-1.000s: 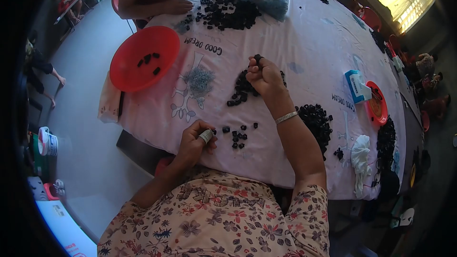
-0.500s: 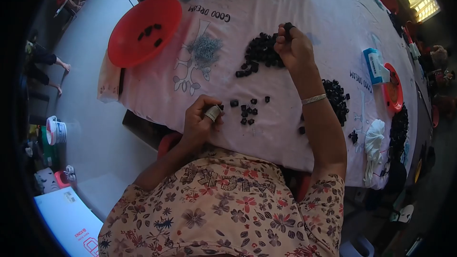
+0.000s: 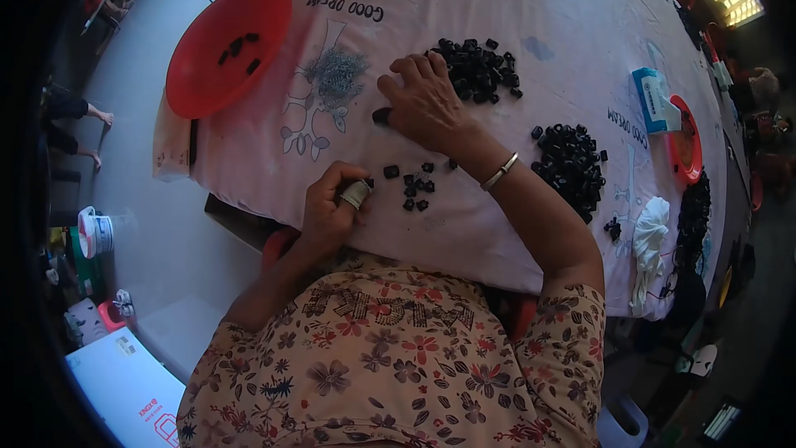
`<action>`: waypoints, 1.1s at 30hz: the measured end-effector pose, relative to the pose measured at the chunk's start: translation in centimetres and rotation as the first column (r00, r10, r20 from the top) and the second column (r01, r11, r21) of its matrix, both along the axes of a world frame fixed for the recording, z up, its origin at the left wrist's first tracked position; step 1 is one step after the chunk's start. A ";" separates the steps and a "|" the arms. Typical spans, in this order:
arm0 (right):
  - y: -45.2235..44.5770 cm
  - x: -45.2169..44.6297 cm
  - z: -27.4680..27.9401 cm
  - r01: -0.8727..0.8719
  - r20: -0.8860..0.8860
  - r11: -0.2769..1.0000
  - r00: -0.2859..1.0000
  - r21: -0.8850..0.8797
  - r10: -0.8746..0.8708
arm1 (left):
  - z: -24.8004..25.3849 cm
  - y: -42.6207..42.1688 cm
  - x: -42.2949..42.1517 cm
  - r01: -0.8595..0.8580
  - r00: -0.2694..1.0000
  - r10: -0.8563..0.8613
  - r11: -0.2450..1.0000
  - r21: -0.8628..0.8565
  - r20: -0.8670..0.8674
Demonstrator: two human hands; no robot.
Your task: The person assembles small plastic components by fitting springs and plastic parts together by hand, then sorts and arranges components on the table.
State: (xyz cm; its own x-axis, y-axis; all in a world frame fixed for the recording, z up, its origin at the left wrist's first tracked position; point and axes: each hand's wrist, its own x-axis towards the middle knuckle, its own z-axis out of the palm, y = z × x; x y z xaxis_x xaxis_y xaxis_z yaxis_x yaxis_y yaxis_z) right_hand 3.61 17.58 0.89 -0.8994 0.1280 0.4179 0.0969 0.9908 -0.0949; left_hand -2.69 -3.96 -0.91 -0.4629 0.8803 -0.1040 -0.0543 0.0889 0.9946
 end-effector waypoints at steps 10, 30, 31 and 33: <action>5.0 0.1 -1.2 0.086 -0.084 0.989 0.994 0.123 -0.076 | 0.2 -0.1 -0.2 -0.008 0.953 0.011 1.000 0.014 -0.302; 4.8 -2.8 -0.2 0.232 -0.059 0.971 0.972 0.052 -0.229 | 0.4 -0.2 -0.5 0.110 0.982 -0.103 0.993 0.037 -0.159; 5.0 -2.6 -0.6 0.208 -0.015 0.975 0.978 0.073 -0.208 | 0.7 -0.2 -0.1 0.106 0.980 -0.100 0.994 0.024 -0.172; 5.6 -2.0 -1.8 0.226 -0.019 0.971 0.974 0.079 -0.225 | 0.8 -0.4 -0.3 0.118 0.977 -0.113 0.993 0.017 -0.182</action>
State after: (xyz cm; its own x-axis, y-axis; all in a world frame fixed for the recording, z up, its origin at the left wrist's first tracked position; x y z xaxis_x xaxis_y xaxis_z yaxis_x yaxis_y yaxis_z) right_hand 1.66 23.19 -0.93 -0.8470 0.2929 0.4437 0.3181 0.9479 -0.0184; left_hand -2.94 -4.36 -0.12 -0.3665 0.9304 -0.0029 0.1349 0.0563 0.9893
